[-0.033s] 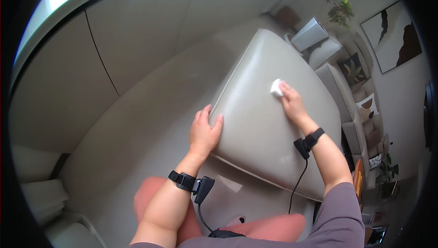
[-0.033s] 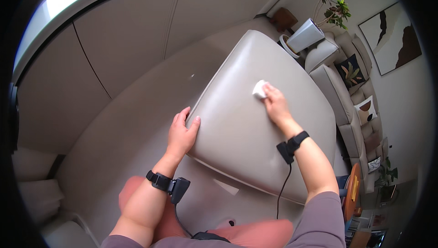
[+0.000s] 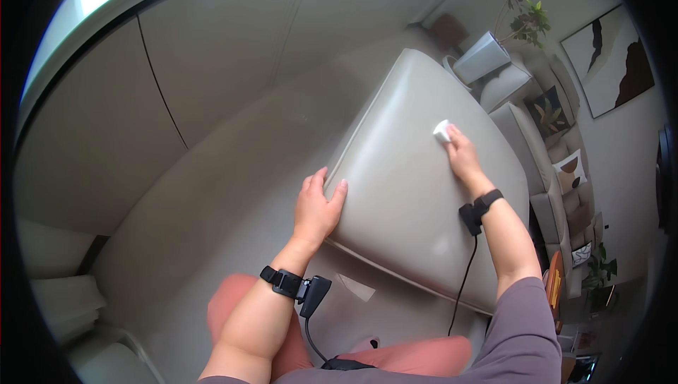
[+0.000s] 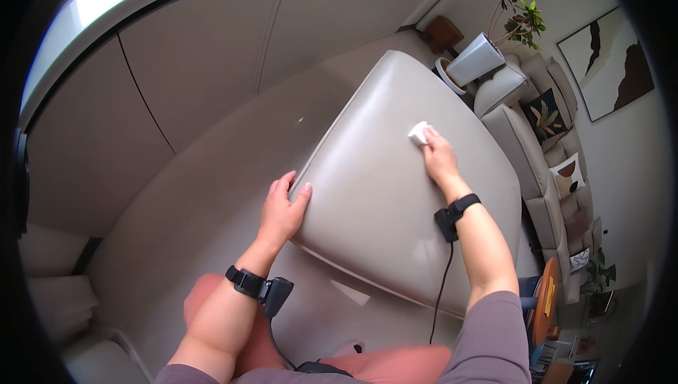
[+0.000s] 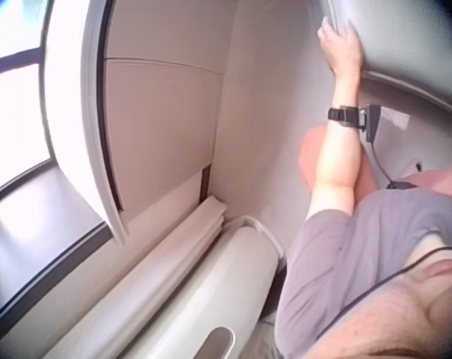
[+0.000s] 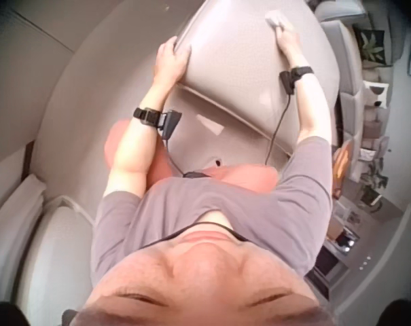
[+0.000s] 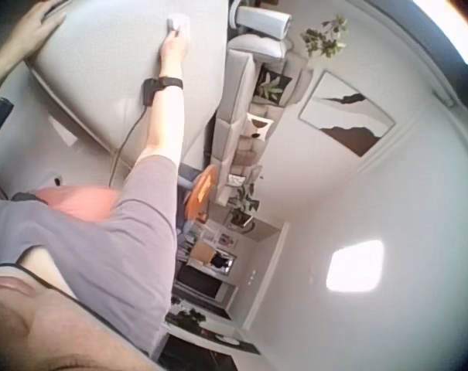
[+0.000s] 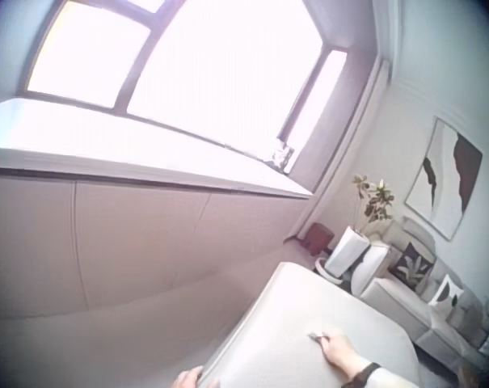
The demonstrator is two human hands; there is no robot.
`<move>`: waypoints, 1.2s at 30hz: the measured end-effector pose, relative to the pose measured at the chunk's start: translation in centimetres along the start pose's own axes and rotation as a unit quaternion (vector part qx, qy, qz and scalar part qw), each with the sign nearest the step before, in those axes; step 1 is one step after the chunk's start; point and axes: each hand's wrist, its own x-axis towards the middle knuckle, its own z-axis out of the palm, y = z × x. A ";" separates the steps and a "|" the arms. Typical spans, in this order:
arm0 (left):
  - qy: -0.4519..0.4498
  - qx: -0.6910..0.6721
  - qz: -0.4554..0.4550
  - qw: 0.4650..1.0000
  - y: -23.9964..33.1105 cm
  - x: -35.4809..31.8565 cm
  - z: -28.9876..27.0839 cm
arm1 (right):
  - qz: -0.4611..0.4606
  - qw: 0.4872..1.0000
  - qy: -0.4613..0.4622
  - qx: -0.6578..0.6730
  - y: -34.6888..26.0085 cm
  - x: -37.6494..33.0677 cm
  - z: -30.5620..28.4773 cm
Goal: The person cleans the surface and sides of a piece of furniture with a white cloth, moving the item to reach the lower edges.
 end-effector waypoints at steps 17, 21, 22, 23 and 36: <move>-0.066 0.005 -0.032 0.997 -1.3 -0.3 -1.4 | -0.176 0.967 -0.176 0.046 -15.2 -8.5 -1.2; -0.077 0.001 -0.026 0.997 -0.6 -0.4 -1.3 | -0.020 0.999 -0.046 0.019 -6.5 -0.4 1.3; -0.074 -0.001 -0.021 0.997 -0.6 -0.3 -1.1 | 0.056 0.998 -0.011 0.032 -2.8 1.9 1.6; -0.081 -0.006 -0.001 0.997 -0.9 -0.5 -0.9 | 0.124 0.992 -0.002 0.010 0.1 3.8 1.7; -0.022 0.047 -0.003 0.999 -1.4 -0.7 -1.0 | -0.267 0.938 -0.218 0.026 -18.9 -7.3 -0.3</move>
